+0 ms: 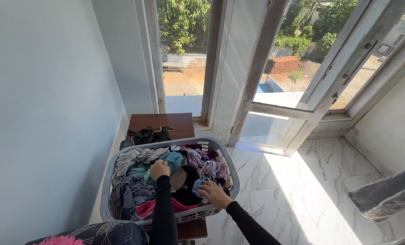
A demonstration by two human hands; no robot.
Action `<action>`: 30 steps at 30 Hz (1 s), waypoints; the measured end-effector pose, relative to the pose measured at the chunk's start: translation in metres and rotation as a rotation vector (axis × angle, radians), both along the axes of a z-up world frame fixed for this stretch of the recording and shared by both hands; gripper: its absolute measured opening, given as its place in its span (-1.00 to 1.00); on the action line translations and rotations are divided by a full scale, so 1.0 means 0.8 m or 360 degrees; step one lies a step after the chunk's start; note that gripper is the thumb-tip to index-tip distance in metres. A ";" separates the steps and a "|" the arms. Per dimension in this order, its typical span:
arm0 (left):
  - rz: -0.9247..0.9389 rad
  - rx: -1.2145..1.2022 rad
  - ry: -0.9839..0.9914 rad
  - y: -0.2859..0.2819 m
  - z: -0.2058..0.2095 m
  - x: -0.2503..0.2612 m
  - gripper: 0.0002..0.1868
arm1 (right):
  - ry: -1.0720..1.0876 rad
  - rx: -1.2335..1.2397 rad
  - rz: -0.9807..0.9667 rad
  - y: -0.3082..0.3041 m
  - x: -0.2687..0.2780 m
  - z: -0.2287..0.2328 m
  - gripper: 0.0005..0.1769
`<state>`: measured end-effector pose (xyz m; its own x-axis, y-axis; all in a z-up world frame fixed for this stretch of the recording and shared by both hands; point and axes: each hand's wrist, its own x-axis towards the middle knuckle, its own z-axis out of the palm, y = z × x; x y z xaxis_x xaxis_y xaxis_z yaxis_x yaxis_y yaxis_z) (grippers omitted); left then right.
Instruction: Hang washed clothes on a drying rack.
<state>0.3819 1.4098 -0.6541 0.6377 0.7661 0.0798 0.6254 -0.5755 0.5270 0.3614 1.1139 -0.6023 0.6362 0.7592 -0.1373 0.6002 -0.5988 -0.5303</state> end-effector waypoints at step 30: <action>-0.0615 -0.0099 -0.1324 -0.083 0.184 -0.037 0.00 | 0.0762 0.1671 -0.0150 0.080 0.107 0.430 -0.63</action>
<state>0.3524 1.3437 -0.5073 0.6057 0.5300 0.5934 -0.1993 -0.6210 0.7580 0.4471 1.1777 -0.2581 0.7496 0.5947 0.2905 0.1799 0.2393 -0.9541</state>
